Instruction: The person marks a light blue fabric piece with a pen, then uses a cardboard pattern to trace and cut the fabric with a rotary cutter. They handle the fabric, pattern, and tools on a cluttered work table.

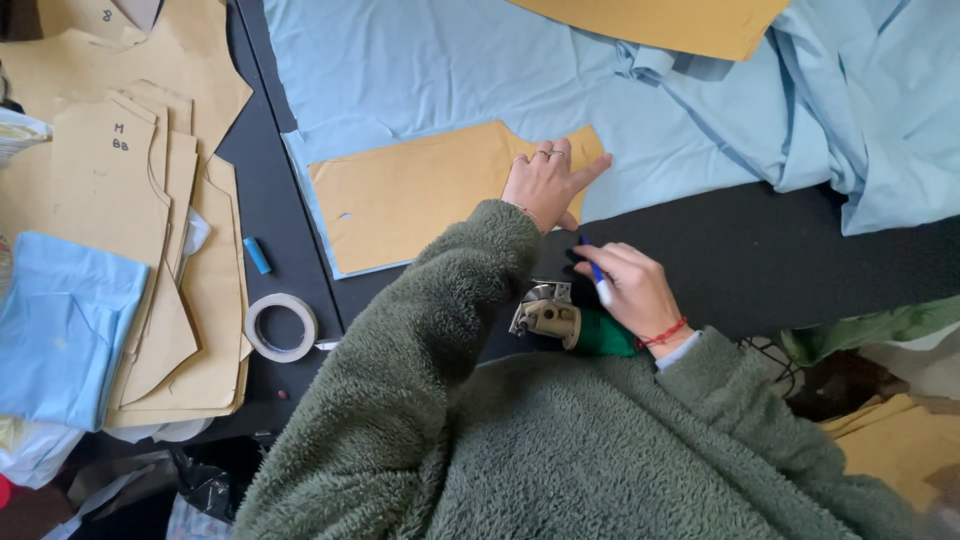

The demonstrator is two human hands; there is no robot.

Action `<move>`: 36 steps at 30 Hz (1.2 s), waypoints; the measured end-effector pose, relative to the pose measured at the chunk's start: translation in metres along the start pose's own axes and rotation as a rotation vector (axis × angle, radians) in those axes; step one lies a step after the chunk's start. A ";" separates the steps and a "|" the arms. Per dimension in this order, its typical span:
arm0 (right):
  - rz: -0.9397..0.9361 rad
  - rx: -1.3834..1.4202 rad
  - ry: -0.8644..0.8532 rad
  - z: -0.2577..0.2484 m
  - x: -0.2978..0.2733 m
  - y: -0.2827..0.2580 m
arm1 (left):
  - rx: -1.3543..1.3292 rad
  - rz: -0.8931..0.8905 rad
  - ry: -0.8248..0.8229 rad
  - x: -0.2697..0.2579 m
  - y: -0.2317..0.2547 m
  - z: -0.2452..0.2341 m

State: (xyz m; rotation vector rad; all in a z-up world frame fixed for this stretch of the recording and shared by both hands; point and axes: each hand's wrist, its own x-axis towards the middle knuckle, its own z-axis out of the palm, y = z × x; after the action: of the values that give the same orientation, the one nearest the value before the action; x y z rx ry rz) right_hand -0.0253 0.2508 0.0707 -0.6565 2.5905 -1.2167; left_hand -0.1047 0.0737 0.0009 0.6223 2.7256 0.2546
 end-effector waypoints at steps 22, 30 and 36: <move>0.533 0.536 0.541 -0.075 0.139 0.178 | -0.084 0.070 0.374 -0.074 -0.012 0.036; -0.050 0.397 0.826 -0.126 -0.001 -0.057 | -0.934 -0.360 1.068 -0.122 -0.028 -0.047; -0.071 0.631 0.841 -0.095 -0.063 -0.124 | -0.916 0.263 0.814 -0.159 0.083 -0.202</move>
State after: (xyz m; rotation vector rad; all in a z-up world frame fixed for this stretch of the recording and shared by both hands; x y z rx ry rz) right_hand 0.0334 0.2755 0.2269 -0.0936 2.4362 -2.6016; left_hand -0.0095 0.0559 0.2527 0.6581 2.6885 2.0372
